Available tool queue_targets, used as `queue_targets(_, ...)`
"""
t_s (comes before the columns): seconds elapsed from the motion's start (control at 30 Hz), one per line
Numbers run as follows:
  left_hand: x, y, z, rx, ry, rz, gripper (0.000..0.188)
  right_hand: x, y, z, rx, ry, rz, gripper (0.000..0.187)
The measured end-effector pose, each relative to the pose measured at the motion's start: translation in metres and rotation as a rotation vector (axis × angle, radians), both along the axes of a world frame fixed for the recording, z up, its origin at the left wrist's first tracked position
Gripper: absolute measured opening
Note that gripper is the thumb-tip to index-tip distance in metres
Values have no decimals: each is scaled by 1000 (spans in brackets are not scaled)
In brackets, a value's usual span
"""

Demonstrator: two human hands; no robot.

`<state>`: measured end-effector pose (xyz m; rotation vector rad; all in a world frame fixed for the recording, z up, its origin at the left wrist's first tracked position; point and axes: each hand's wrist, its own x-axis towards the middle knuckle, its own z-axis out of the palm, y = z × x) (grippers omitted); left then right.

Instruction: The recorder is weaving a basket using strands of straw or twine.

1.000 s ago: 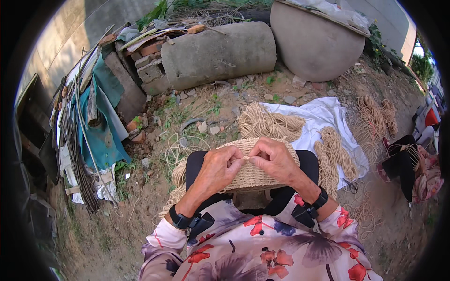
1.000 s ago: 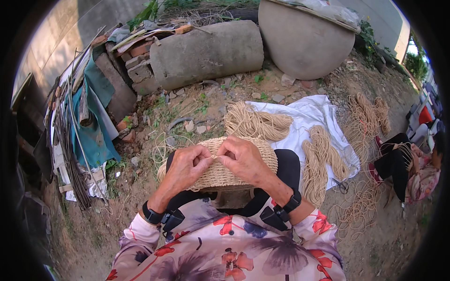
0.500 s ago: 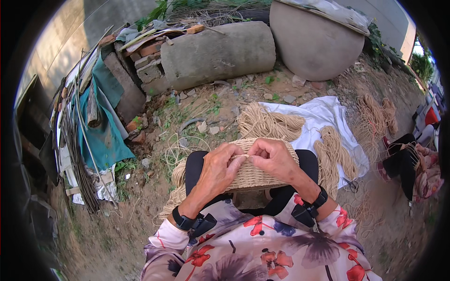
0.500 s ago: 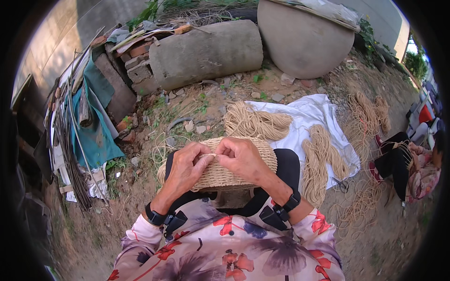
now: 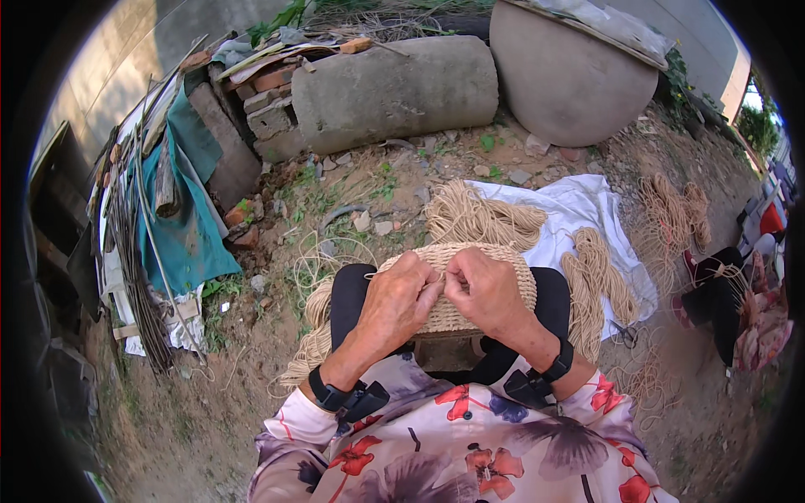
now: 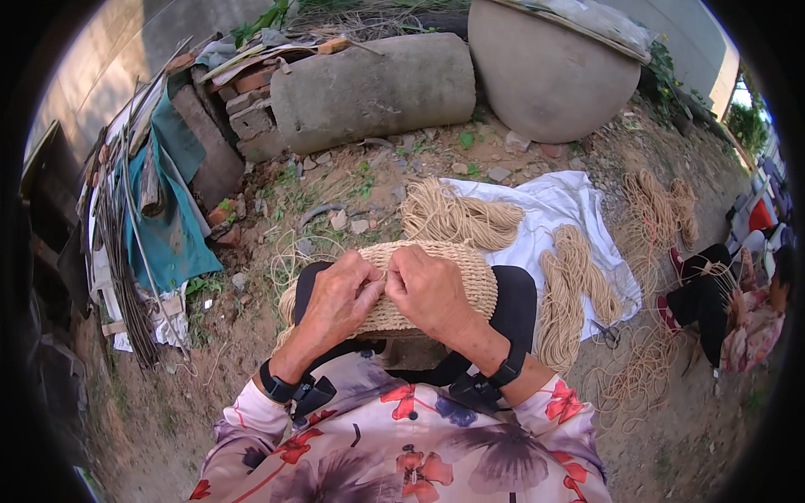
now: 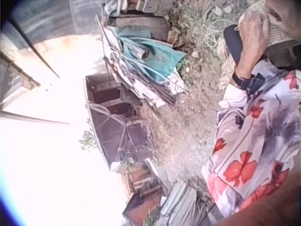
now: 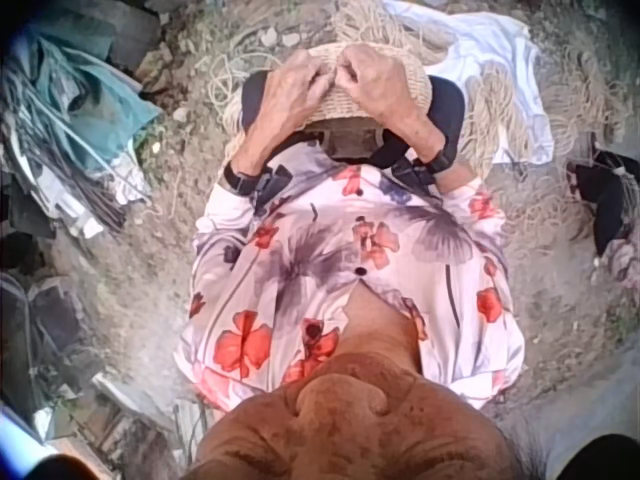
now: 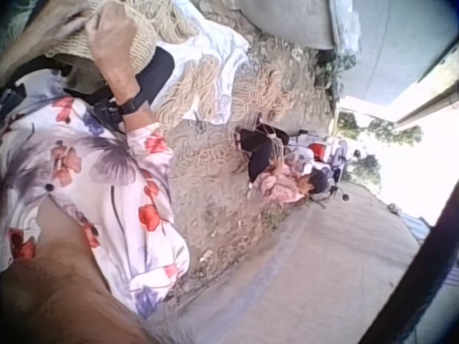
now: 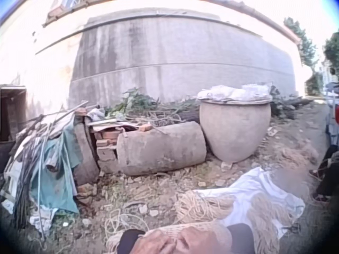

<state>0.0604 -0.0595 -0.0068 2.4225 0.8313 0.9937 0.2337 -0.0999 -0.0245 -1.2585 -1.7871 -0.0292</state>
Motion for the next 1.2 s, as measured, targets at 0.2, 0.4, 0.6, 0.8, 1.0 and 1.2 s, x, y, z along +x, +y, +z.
queue_targets(0.2,9,-1,-11,-7,-91,152,11,0,-8,-4,126,-45,27,13)
queue_targets(0.4,10,0,-14,-86,-118,171,11,6,-16,-3,110,-8,106,13)
queue_targets(0.6,12,0,-12,-124,-161,168,12,4,-21,3,-106,255,110,10)
queue_targets(0.8,13,-3,-13,-17,-83,172,12,4,-16,2,-160,262,48,9)
queue_targets(1.0,9,-5,-10,20,-73,142,11,1,-13,5,-186,253,1,10)
queue_targets(1.2,5,-5,-8,-23,-109,66,10,2,-12,5,-172,252,4,12)
